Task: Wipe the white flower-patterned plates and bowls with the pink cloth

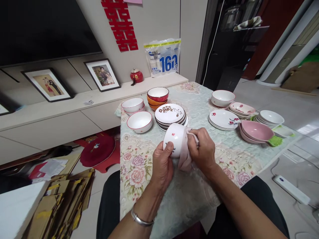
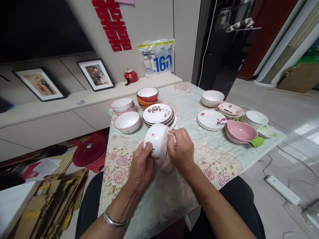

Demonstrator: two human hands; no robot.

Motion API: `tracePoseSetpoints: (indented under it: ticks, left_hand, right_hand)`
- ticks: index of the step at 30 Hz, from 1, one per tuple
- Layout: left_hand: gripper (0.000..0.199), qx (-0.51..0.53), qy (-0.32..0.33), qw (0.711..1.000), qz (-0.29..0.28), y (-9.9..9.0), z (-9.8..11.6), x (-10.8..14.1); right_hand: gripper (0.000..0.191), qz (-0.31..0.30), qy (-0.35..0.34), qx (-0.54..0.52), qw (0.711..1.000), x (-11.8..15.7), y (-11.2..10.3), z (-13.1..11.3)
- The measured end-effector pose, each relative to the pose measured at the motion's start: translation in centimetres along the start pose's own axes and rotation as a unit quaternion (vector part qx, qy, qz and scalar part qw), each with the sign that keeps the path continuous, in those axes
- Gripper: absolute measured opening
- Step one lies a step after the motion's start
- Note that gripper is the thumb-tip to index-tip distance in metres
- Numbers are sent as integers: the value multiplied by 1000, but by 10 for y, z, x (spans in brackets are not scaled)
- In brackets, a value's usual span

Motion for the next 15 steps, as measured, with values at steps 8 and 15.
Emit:
tracePoseSetpoints:
  ticks: [8, 15]
  left_hand:
    - [33, -103, -23, 993, -60, 1, -13, 5]
    - [33, -186, -29, 978, -85, 2, -14, 7]
  right_hand:
    - [14, 0, 156, -63, 986, 0, -2, 40]
    - [10, 29, -87, -26, 995, -4, -30, -37]
Point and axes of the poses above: each hand's wrist, its own x-axis away from the middle knuckle, its own y-axis out of the palm, z = x × y, the point moved 10 cm from there along -x, towards the middle knuckle, and after that the axes turned 15 degrees about x, right-handed, at the moved point
